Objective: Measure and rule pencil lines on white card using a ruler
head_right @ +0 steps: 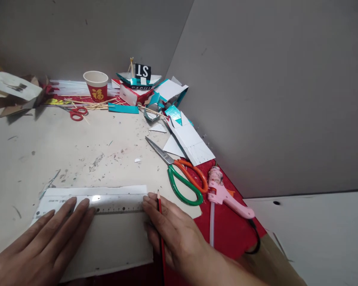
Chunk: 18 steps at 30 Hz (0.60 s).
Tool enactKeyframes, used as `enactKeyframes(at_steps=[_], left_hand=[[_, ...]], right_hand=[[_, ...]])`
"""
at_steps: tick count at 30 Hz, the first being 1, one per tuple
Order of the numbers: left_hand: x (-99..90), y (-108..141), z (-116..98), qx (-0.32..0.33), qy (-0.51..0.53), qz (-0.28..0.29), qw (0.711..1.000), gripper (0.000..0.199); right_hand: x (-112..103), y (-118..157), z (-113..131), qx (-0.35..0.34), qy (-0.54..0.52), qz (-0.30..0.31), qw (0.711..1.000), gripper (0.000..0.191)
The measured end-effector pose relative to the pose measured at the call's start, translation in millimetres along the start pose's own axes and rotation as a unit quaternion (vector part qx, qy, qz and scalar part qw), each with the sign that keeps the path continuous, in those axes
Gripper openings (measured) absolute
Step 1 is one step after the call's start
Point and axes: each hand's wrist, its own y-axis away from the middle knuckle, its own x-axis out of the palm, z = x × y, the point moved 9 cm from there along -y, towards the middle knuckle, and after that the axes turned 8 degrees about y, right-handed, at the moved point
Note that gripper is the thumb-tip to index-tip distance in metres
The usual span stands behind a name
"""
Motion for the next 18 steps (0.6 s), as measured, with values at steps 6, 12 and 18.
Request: enactKeyframes(at_steps=[6, 12, 18], left_hand=[[-4.9, -6.1, -0.5, 0.001, -0.060, 0.054, 0.997, 0.072], [-10.4, -13.2, -4.1, 0.017, -0.093, 0.065, 0.993, 0.071], [-5.4, -9.3, -4.4, 0.005, -0.099, 0.076, 0.992, 0.072]], right_hand=[[6.3, 6.6, -5.0, 0.006, 0.008, 0.007, 1.000, 0.063], [3.7, 5.8, -2.3, 0.000, 0.036, -0.013, 0.999, 0.062], [6.6, 5.9, -2.9, 0.000, 0.059, -0.004, 0.998, 0.057]])
